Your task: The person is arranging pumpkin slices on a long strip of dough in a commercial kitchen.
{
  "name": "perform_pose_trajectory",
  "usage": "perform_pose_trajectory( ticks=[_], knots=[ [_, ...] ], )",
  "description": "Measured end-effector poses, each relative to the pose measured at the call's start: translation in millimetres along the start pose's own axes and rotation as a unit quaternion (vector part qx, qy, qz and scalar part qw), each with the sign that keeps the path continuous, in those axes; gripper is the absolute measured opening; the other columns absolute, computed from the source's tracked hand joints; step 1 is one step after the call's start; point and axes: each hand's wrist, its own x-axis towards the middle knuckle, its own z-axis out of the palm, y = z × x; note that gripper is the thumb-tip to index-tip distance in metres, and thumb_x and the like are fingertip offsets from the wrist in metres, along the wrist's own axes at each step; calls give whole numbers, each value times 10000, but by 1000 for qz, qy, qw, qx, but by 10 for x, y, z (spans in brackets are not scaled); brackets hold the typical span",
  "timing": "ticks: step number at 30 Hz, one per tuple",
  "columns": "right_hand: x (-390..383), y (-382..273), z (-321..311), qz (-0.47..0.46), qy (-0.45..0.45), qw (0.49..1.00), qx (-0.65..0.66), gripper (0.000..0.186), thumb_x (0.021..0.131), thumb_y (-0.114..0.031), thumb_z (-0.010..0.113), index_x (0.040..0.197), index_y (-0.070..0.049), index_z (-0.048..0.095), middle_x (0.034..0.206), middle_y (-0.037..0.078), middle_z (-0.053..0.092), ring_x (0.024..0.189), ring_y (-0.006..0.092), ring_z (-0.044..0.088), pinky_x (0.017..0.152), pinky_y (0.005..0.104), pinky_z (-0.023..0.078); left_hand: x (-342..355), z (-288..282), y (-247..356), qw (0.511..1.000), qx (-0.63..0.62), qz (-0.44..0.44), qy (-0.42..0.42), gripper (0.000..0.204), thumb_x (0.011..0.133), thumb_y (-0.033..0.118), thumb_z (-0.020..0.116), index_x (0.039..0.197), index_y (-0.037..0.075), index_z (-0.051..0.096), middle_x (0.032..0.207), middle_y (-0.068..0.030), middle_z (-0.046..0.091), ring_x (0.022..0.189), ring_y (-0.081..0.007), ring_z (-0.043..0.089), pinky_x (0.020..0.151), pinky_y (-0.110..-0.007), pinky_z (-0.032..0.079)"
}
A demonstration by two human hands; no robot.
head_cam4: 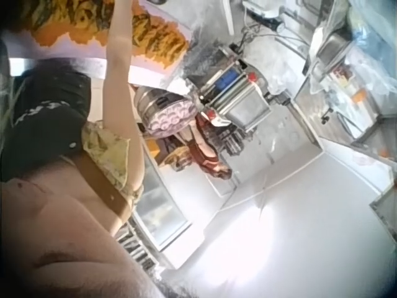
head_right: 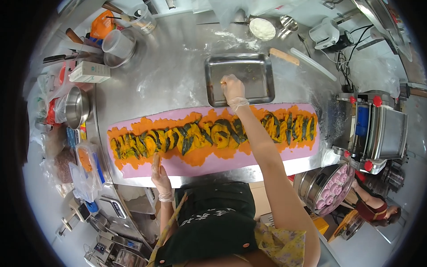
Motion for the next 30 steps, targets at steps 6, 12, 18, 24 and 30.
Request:
perform_pose_trajectory(
  ticks=[6,12,18,24,30],
  knots=[
    [-307,-310,-373,35,40,999,-9,60,799,-29,631,827,-67,668,906,140,651,794,353,647,692,438,526,66,-30,-94,1000,1,21,-1,412,881,-109,477,1262,6,582,1323,-195,581,1228,-344,558,1007,-388,458],
    [-1266,-923,-238,-202,-134,962,-123,300,785,-79,543,1067,-58,644,1122,91,639,1102,291,575,936,411,451,472,92,170,996,-26,65,-46,426,856,-138,492,1236,24,597,1310,-181,593,1217,-332,569,1012,-376,462],
    [-1638,-974,-108,-181,-127,947,-234,358,801,-111,540,1144,-51,624,1269,95,575,1256,286,471,1073,462,340,1215,630,691,988,-24,113,-103,324,867,59,620,1190,47,627,1038,-148,691,992,-335,650,831,-390,525],
    [-1636,-1208,-278,-109,-95,981,-133,370,782,-45,578,1147,-67,630,1260,82,585,1236,282,493,1058,459,353,1757,1883,1192,974,115,53,-187,527,835,480,641,1140,51,620,859,-224,695,830,-403,674,761,-471,535],
    [-1338,-921,-556,18,104,994,2,323,799,10,631,1116,-44,655,1100,156,653,963,351,638,838,421,518,1910,2017,1075,968,120,27,-218,391,874,355,601,1072,19,616,815,-269,672,799,-419,669,738,-487,533]
  ],
)
